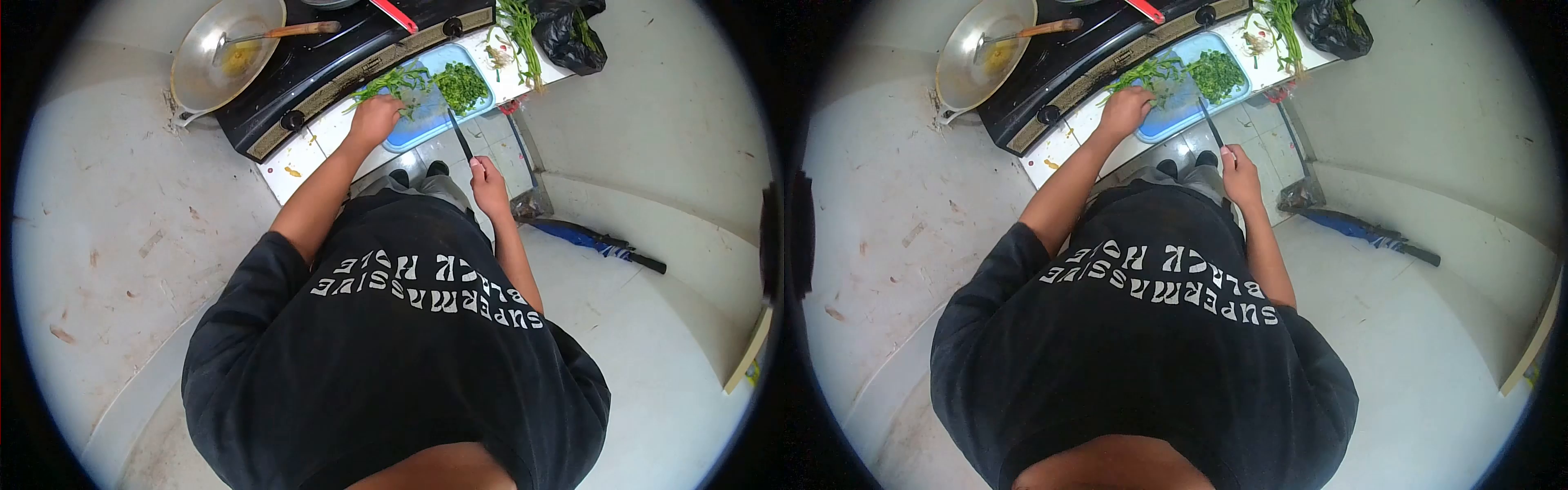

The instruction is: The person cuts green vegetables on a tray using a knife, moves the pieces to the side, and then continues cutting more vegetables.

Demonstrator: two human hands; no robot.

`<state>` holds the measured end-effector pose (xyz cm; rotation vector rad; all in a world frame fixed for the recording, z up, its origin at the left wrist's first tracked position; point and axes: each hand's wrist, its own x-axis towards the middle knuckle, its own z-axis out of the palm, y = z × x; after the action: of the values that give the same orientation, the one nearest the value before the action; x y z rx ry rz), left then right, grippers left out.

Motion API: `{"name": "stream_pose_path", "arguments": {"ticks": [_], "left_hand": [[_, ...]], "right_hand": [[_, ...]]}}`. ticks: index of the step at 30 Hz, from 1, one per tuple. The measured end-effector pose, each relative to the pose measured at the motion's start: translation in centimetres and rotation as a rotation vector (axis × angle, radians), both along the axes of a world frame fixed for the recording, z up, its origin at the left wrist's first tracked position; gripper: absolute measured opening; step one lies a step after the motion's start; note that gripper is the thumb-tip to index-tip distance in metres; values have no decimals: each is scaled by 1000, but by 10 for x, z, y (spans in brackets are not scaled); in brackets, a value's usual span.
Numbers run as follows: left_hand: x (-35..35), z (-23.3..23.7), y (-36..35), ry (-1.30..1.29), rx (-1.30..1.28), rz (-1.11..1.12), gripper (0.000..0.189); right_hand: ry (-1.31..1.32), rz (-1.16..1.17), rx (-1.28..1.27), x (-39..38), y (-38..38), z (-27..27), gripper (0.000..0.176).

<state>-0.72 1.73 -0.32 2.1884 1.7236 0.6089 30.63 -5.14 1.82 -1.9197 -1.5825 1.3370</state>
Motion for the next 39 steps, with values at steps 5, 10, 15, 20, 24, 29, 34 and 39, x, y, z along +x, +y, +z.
{"name": "stream_pose_path", "arguments": {"ticks": [5,10,15,20,24,29,34,39], "left_hand": [[-6,38,-22,-46,23,155,20],[-1,4,-15,36,-228,156,31],[-1,10,-8,-289,-229,228,60],[-14,18,-23,-260,-177,146,65],[-10,6,-29,-271,-14,83,60],[-25,-9,-11,-218,-182,-84,47],[-20,-19,-6,-205,-207,-118,30],[5,-35,-8,-460,-112,388,21]], "right_hand": [[2,-39,7,5,-4,0,38],[39,-2,61,1,-1,-7,36],[3,-5,12,-12,7,16,37],[40,-26,23,-16,11,12,37],[80,-18,74,-22,9,4,38],[14,15,5,-21,12,4,39],[14,13,30,-24,16,6,38],[-27,108,87,-40,21,24,38]]}}
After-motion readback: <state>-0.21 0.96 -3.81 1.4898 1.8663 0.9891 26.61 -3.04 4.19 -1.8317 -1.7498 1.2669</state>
